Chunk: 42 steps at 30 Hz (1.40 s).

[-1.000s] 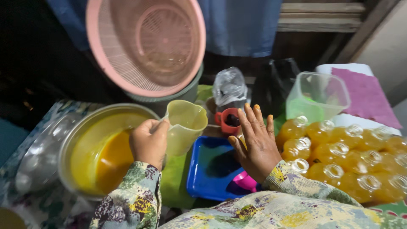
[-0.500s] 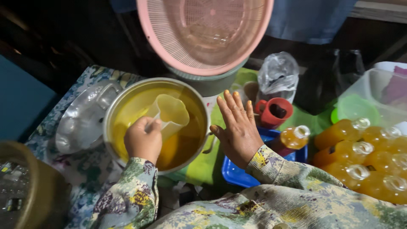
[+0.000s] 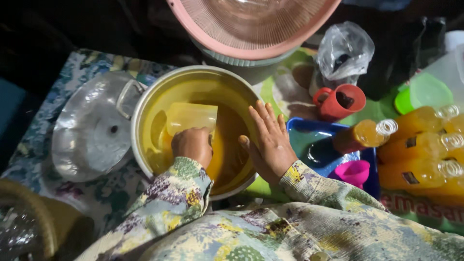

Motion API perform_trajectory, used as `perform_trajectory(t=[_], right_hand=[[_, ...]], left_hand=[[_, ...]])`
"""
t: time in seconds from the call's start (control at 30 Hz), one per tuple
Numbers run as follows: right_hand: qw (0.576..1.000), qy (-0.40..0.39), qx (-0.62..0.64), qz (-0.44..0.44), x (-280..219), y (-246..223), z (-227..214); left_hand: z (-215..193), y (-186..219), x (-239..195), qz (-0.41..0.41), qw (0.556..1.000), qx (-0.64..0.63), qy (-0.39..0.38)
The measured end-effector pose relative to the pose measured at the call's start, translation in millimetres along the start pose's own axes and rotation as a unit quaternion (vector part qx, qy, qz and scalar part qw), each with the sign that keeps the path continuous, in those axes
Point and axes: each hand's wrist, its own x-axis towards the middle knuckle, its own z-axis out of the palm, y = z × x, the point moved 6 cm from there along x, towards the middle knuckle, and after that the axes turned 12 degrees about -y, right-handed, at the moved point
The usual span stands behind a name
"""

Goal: The person pours a yellow liquid from a large metal pot into small plastic bottles using a plastic jug and a pink funnel. The person fills several bottles and places them on a tray.

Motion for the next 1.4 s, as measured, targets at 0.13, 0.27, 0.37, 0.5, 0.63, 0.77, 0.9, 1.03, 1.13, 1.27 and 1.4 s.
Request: perform_trajectory(t=[0.13, 0.27, 0.37, 0.5, 0.63, 0.77, 0.9, 1.03, 1.13, 1.27, 1.4], right_hand=[[0.999, 0.002, -0.001, 0.033, -7, 1, 0], [1.000, 0.000, 0.002, 0.024, -10, 1, -4], [1.000, 0.001, 0.008, 0.028, -9, 1, -6], [0.999, -0.006, 0.005, 0.034, -3, 4, -9], [0.999, 0.001, -0.002, 0.036, 0, 6, -11], [0.999, 0.020, -0.018, 0.035, 2, 9, -15], [0.999, 0.029, -0.016, 0.031, -2, 12, -18], [0.998, 0.046, -0.015, 0.048, -2, 19, -17], [0.997, 0.057, -0.024, 0.046, -4, 24, -17], [0.994, 0.095, -0.028, 0.043, -7, 25, -20], [0.995, 0.090, -0.030, 0.044, -10, 23, -29]], left_hand=[[18, -3, 13, 0.012, 0.999, 0.019, -0.036], [32, -5, 21, 0.013, 0.998, 0.022, -0.053], [41, -5, 25, 0.016, 0.998, 0.018, -0.063], [53, -7, 23, 0.021, 0.997, 0.000, -0.072], [70, -9, 16, 0.022, 0.995, -0.041, -0.083], [87, -16, 5, 0.022, 0.990, -0.104, -0.093], [111, -9, 0, 0.012, 0.978, -0.185, -0.095], [124, -20, -5, -0.013, 0.956, -0.281, -0.086], [123, -36, -8, -0.038, 0.928, -0.362, -0.077], [115, -48, -13, -0.107, 0.831, -0.534, -0.115], [79, -36, -21, -0.151, 0.795, -0.582, -0.078]])
